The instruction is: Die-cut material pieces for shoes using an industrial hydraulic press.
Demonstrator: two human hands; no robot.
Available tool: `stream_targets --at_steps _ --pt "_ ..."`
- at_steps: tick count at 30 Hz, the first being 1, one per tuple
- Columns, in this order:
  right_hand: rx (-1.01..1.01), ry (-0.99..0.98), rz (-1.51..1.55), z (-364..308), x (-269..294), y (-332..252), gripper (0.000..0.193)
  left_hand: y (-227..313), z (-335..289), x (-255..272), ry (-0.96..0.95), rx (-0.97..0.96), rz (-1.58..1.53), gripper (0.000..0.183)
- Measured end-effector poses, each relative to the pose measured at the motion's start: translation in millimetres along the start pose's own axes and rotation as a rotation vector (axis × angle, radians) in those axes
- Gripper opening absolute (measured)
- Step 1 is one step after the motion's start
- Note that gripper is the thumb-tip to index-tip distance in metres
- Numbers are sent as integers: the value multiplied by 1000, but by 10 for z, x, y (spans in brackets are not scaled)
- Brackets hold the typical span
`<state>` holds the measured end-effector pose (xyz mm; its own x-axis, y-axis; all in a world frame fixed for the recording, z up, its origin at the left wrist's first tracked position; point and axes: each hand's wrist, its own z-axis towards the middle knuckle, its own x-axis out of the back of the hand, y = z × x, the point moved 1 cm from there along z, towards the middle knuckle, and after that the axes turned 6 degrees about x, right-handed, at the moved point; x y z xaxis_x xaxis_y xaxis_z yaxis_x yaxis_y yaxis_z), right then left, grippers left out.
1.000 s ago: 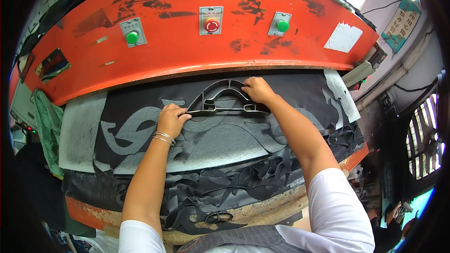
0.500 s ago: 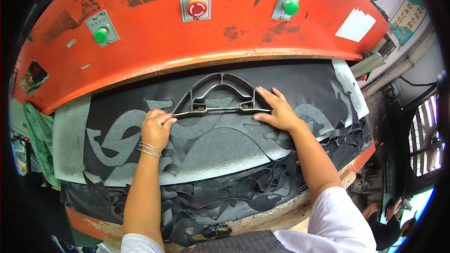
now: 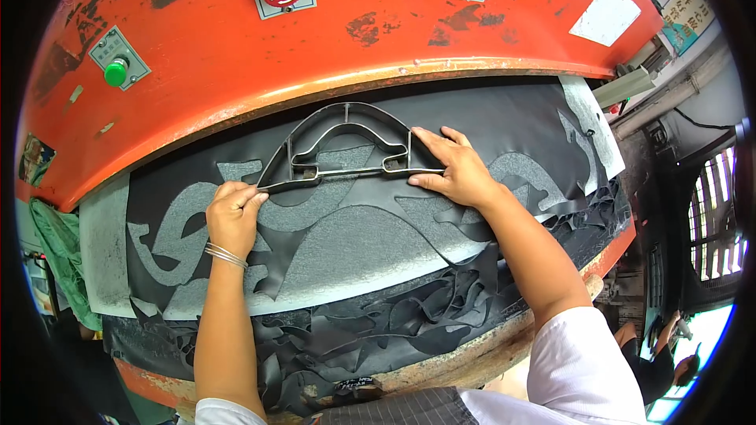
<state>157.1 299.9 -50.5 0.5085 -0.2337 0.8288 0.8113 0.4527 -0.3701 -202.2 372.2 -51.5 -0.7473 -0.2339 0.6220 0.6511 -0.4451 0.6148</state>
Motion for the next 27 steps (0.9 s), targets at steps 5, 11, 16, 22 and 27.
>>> stream_targets --at_steps 5,11,16,22,27 --pt "10 6 -65 0 55 33 76 22 46 -27 -24 -10 4 13" --pt "9 -17 -37 44 36 78 77 -75 83 -52 -49 -15 20 14" --pt "-94 30 -41 80 172 -162 87 -47 108 78 -191 255 -56 34" --pt "-219 704 478 687 968 -327 46 398 588 794 164 76 -51 18" --pt "-340 793 312 1104 1190 -145 23 672 1149 1159 406 -159 157 22"
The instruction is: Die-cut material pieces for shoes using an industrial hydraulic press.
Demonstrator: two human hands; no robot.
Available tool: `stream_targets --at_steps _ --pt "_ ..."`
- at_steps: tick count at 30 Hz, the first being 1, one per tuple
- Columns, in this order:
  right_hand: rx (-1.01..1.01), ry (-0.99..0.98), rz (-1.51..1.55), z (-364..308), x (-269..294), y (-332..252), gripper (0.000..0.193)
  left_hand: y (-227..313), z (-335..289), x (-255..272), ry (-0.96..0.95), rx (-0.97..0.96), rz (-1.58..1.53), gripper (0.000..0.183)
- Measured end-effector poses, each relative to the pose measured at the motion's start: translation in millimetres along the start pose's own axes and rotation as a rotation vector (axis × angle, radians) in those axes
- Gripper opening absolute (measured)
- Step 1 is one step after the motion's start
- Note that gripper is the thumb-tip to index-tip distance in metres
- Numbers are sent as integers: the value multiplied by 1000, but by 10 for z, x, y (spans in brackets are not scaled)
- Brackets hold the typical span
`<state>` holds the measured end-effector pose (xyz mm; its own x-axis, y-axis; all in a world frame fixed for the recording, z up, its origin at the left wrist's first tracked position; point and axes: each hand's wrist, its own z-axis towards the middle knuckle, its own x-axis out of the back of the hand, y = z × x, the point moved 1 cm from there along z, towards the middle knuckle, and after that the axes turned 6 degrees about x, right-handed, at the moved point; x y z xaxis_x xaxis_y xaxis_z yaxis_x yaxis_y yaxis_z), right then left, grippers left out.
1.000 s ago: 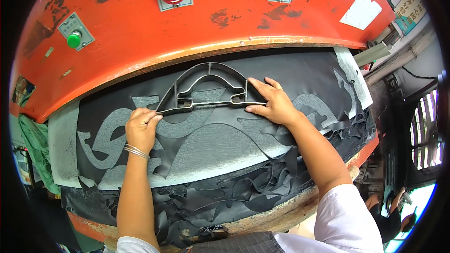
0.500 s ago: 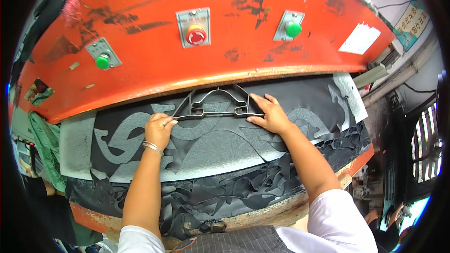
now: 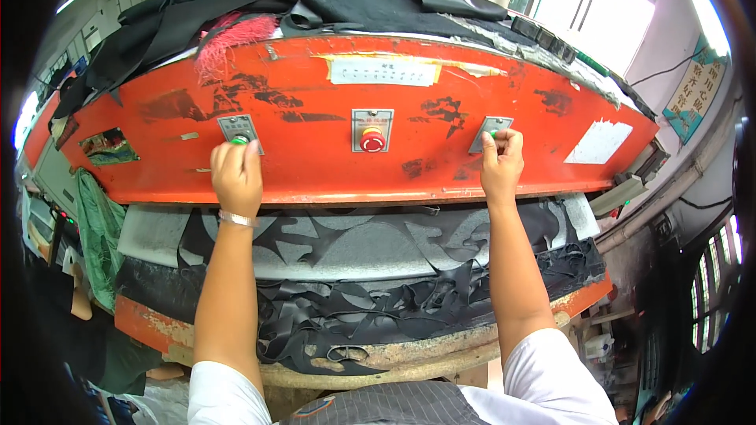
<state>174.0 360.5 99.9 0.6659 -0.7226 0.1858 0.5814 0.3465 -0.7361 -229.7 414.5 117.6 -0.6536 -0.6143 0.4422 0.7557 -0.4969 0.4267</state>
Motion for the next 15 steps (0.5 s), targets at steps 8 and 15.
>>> stream_targets --at_steps 8,15 --pt "-361 -429 4 -606 418 -385 17 540 -509 717 -638 296 -141 33" --pt "195 -1586 41 -2206 1078 -1421 68 1365 -2055 1859 -1044 348 -115 22"
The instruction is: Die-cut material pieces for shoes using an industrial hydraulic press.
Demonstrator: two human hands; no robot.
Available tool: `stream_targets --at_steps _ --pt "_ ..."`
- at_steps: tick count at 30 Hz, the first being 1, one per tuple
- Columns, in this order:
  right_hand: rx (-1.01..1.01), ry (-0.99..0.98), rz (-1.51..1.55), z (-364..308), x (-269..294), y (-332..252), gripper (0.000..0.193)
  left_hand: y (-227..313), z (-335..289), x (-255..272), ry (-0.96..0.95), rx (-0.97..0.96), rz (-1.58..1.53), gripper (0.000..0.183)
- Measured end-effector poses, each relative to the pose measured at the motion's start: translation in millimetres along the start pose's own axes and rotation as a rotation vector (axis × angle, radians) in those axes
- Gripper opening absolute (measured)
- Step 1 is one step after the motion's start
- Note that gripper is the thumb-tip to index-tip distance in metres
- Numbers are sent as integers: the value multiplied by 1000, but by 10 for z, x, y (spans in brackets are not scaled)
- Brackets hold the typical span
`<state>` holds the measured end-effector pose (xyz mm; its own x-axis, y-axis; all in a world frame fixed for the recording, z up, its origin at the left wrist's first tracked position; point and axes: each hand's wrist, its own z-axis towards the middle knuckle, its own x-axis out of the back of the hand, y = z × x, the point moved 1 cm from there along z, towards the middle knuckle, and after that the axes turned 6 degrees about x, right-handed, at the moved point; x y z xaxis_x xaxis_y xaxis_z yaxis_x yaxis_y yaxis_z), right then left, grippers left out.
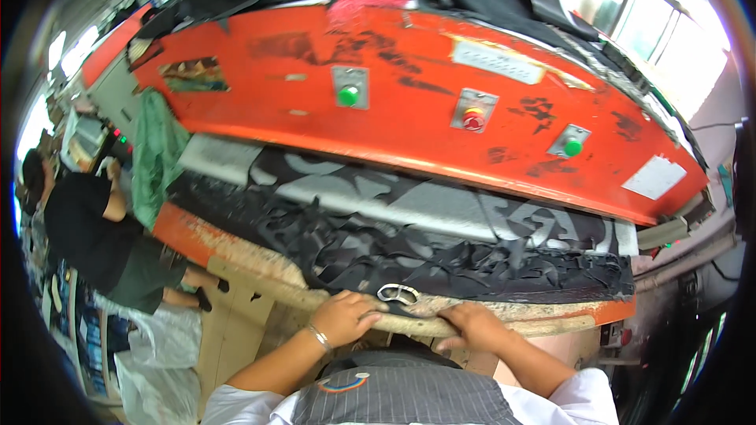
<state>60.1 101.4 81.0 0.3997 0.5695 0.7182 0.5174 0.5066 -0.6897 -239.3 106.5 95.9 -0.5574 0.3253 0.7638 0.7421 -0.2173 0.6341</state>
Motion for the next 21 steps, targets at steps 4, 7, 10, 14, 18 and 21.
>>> stream_targets --at_steps 4,7,10,14,18,21 --pt "-217 161 -170 34 -245 -271 56 31 -65 -129 118 79 149 21" --pt "-211 220 -193 174 -300 -218 53 -82 -14 -215 267 49 163 20" --pt "-186 221 -239 207 -395 -201 52 -123 -127 -238 209 124 194 22" --pt "-83 167 -270 -78 -571 311 54 -266 6 -566 33 92 131 31" --pt "-352 66 292 35 322 603 37 -279 226 -663 -78 -44 -84 28" --pt "-85 693 -307 525 496 1513 71 -427 187 -576 -94 -6 -168 25"
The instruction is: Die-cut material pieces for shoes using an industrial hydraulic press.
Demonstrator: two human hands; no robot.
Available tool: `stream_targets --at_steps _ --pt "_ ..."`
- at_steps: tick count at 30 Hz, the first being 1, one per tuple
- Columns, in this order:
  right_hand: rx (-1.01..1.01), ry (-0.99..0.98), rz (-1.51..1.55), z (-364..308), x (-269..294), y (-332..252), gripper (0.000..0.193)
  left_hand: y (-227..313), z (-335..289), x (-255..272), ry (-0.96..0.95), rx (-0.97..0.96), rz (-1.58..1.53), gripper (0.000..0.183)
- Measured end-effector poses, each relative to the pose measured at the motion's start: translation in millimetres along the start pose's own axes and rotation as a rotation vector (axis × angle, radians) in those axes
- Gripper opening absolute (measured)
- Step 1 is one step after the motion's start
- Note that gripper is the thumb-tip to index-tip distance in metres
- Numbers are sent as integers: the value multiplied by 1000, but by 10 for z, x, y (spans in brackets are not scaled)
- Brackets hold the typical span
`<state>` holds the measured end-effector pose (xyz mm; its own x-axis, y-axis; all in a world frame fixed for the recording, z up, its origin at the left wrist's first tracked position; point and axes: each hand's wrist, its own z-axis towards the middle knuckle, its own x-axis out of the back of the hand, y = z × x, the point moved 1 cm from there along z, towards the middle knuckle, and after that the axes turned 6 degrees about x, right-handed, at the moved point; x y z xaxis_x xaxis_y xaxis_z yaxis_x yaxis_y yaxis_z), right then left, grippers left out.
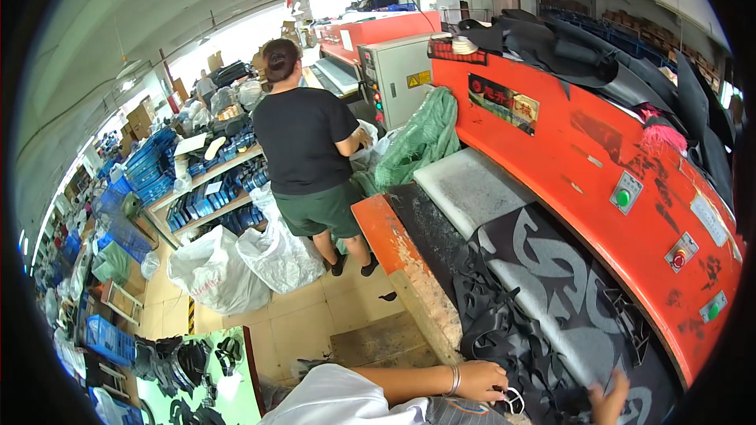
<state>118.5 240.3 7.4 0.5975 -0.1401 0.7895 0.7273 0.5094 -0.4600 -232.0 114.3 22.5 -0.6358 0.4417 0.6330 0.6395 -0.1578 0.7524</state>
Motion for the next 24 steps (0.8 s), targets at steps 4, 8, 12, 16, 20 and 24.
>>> stream_targets --at_steps 4,8,12,16,20,24 --pt "-351 -182 -382 935 -217 874 104 136 160 208 197 -74 -128 23" --pt "-343 -162 -333 1294 -489 1232 102 91 328 299 131 -98 -241 21" --pt "-241 -107 -220 1286 -562 1359 97 63 434 368 170 -110 -292 18" --pt "-13 99 -226 1155 -375 938 93 217 455 735 484 -84 -206 29" --pt "470 99 -110 907 299 -172 90 359 685 984 589 -111 -335 40" --pt "793 42 -186 778 650 -837 33 701 1022 693 -12 216 -692 60"
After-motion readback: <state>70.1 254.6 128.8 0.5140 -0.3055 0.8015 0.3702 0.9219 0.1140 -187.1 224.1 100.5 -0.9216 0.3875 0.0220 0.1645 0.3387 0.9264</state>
